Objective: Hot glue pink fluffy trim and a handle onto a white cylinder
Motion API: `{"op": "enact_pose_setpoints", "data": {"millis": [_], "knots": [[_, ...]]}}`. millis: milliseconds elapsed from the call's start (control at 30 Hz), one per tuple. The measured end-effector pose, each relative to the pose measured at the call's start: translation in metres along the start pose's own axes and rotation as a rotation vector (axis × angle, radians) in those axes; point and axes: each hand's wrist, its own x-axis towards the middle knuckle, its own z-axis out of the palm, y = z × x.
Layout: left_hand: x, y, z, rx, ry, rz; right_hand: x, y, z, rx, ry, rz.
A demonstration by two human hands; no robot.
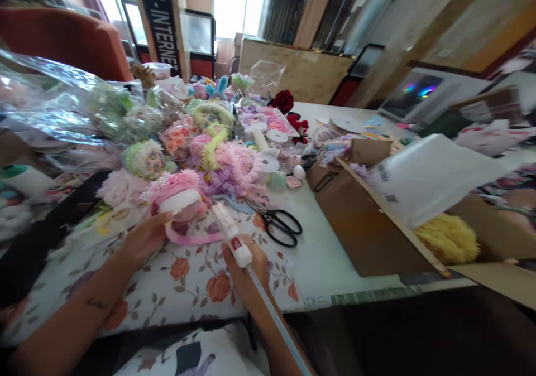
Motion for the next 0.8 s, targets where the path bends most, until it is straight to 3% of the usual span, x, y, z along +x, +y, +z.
{"op": "enact_pose_setpoints", "data": {"millis": [100,200,300,400,600,800], "knots": [[0.0,0.001,0.0,0.014,-0.006,-0.039,0.013,0.009,-0.033,-0.255,0.221,-0.101],[0.0,0.001,0.0,0.015,-0.002,-0.008,0.035,0.028,-0.078,-0.4,0.449,-0.015],[-0.001,0.0,0.0,0.017,0.004,0.005,0.064,0.05,-0.125,-0.487,0.567,0.008],[-0.002,-0.001,0.0,0.037,0.011,-0.016,0.091,0.067,-0.154,-0.57,0.566,-0.001],[-0.002,0.0,0.002,0.055,0.006,-0.018,0.116,0.076,-0.158,-0.644,0.45,0.039],[0.0,-0.001,-0.001,0.039,0.0,-0.015,0.085,0.066,-0.156,-0.776,0.419,0.053]]}}
